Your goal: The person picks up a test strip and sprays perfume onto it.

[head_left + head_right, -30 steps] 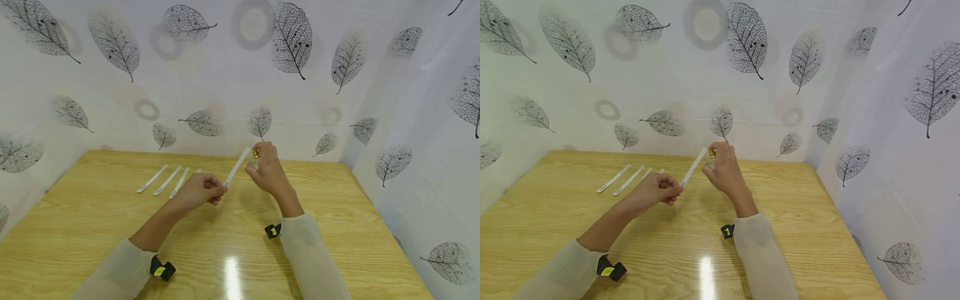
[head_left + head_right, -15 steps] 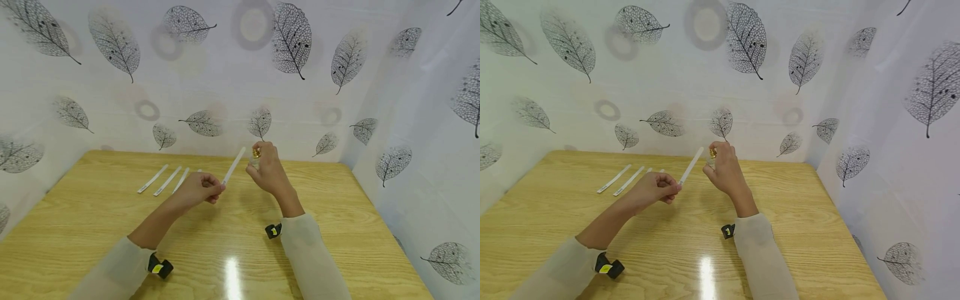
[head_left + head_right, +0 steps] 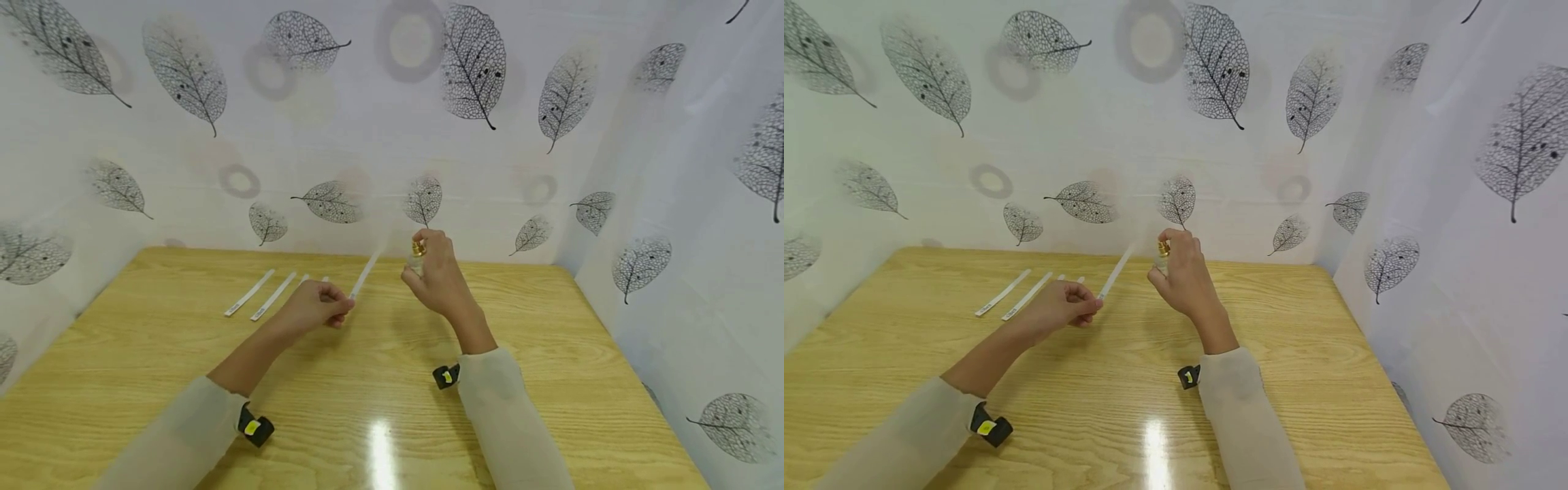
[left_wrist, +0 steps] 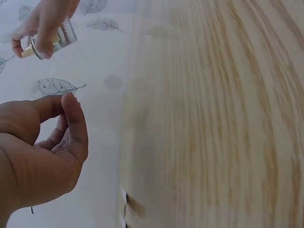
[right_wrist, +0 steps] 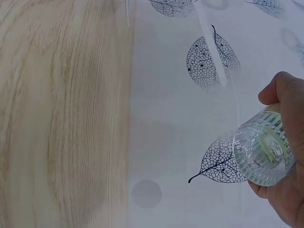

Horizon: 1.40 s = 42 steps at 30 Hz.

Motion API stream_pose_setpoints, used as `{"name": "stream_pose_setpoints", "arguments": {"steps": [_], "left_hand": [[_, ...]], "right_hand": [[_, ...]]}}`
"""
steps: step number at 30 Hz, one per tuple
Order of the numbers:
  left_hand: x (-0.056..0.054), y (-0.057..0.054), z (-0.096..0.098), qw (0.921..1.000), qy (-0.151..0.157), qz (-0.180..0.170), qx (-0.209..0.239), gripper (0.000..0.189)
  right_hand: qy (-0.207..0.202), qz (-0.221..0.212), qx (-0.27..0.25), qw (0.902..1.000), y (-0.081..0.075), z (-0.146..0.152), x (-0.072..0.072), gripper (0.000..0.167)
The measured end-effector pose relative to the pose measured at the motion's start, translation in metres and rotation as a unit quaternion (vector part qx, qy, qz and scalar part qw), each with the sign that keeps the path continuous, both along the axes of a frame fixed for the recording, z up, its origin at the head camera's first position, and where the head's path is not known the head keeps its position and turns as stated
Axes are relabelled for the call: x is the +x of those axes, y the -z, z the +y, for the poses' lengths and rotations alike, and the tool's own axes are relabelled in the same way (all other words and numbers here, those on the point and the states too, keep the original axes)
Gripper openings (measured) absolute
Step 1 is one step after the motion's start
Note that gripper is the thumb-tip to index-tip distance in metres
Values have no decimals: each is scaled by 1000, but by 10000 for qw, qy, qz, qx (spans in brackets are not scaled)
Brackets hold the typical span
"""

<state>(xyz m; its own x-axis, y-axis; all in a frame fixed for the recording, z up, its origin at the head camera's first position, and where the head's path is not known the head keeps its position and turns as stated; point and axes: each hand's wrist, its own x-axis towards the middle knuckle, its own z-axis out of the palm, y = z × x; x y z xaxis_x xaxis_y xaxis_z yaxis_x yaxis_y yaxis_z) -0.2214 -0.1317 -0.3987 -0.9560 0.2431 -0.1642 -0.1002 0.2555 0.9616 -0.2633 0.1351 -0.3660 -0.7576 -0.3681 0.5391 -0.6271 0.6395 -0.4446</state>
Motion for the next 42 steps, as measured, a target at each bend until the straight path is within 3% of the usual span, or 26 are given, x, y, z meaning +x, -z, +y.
{"name": "stream_pose_setpoints", "arguments": {"steps": [5,19,28,42], "left_hand": [[-6,9,-8,9998,-112,47,-142,22],[-8,13,-19,9993,-50,56,-376,19],[-7,17,-21,9983,-41,1,-575,20],[-6,20,-22,9979,-53,7,-652,18]], "right_hand": [[-49,30,54,10000,2,0,-2,47],[-159,-117,251,9995,4,1,-4,49],[-90,-548,548,9969,7,-2,-5,52],[-340,-1014,415,9934,12,-1,-6,51]]}}
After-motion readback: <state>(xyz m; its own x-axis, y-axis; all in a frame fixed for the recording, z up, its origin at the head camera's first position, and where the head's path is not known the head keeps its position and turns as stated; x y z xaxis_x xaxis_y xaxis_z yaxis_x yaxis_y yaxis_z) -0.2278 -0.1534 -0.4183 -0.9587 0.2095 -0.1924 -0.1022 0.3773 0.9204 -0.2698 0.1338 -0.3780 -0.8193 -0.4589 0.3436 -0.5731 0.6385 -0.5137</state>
